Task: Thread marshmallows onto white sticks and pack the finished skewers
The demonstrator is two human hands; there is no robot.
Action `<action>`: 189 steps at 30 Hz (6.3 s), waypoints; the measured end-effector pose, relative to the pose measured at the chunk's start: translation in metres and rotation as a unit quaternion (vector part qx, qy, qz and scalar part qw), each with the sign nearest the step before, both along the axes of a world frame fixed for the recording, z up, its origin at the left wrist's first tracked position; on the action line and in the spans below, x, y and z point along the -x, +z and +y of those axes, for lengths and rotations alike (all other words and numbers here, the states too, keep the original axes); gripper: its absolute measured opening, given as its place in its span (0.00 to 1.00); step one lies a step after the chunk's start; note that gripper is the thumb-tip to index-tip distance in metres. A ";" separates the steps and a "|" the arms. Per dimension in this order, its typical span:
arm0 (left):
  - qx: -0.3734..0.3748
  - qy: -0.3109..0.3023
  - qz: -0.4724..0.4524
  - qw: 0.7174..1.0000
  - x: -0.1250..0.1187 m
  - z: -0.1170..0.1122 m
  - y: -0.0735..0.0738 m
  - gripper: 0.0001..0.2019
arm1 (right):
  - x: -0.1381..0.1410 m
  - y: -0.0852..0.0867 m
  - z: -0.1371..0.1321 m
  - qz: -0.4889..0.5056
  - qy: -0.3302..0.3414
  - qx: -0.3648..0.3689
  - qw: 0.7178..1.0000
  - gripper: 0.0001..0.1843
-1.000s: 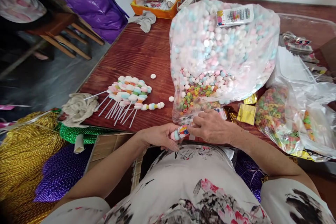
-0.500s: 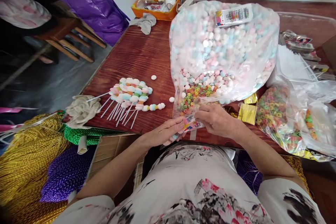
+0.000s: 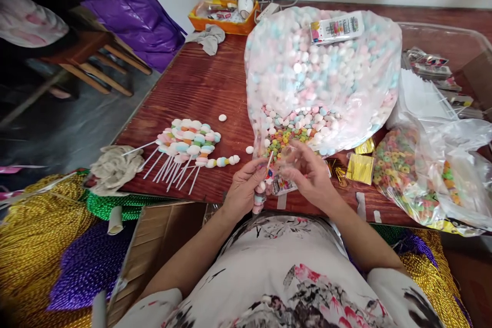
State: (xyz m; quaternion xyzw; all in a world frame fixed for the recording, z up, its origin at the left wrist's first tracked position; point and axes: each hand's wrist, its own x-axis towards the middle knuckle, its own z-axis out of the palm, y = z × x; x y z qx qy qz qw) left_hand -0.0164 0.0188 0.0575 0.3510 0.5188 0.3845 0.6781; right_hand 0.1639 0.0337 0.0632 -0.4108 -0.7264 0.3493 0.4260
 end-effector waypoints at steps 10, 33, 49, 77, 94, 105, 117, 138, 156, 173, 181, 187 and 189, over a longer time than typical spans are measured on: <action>0.039 -0.120 -0.116 0.985 0.011 -0.008 -0.009 0.24 | 0.025 -0.019 -0.009 0.121 0.005 0.012 0.993 0.06; 0.089 -0.469 -0.069 0.876 0.038 0.003 -0.022 0.22 | -0.012 -0.014 -0.018 -0.299 0.145 -0.436 0.836 0.08; -0.614 -0.245 0.414 0.626 0.024 -0.007 -0.021 0.07 | -0.022 -0.039 -0.064 -0.056 -0.136 0.085 0.986 0.10; -0.032 -0.118 0.007 0.992 -0.017 -0.007 -0.012 0.12 | 0.002 -0.035 -0.049 -0.030 -0.072 -0.101 0.992 0.19; -0.202 -0.103 0.070 0.971 -0.006 -0.005 -0.034 0.13 | 0.007 -0.038 -0.045 -0.154 -0.066 -0.210 0.963 0.31; -0.155 -0.122 0.035 0.980 0.002 -0.012 -0.028 0.12 | 0.004 -0.043 -0.043 -0.137 -0.033 -0.133 0.981 0.29; -0.286 -0.108 0.112 0.946 0.007 -0.004 -0.014 0.12 | 0.017 -0.049 -0.048 0.196 -0.091 0.209 0.954 0.05; -0.507 -0.210 0.310 0.777 0.013 0.001 0.022 0.16 | -0.016 -0.013 0.005 -0.073 0.162 -0.165 0.970 0.14; 0.047 -0.507 -0.066 0.858 0.035 0.030 0.000 0.14 | 0.002 0.005 -0.001 -0.217 0.300 -0.440 0.818 0.08; -0.560 -0.256 0.459 0.640 0.027 0.041 0.034 0.09 | 0.039 0.027 0.035 0.032 0.121 0.094 0.988 0.08; -0.469 -0.027 0.309 0.827 0.069 0.016 0.010 0.38 | 0.065 -0.008 0.006 0.175 0.111 0.307 0.929 0.07; -0.431 -0.116 0.399 0.801 0.123 -0.040 -0.024 0.16 | 0.118 -0.016 -0.005 0.216 0.211 0.380 0.875 0.07; -0.498 -0.078 0.513 0.695 0.151 -0.058 -0.028 0.14 | 0.143 -0.030 -0.020 0.159 0.262 0.480 0.822 0.06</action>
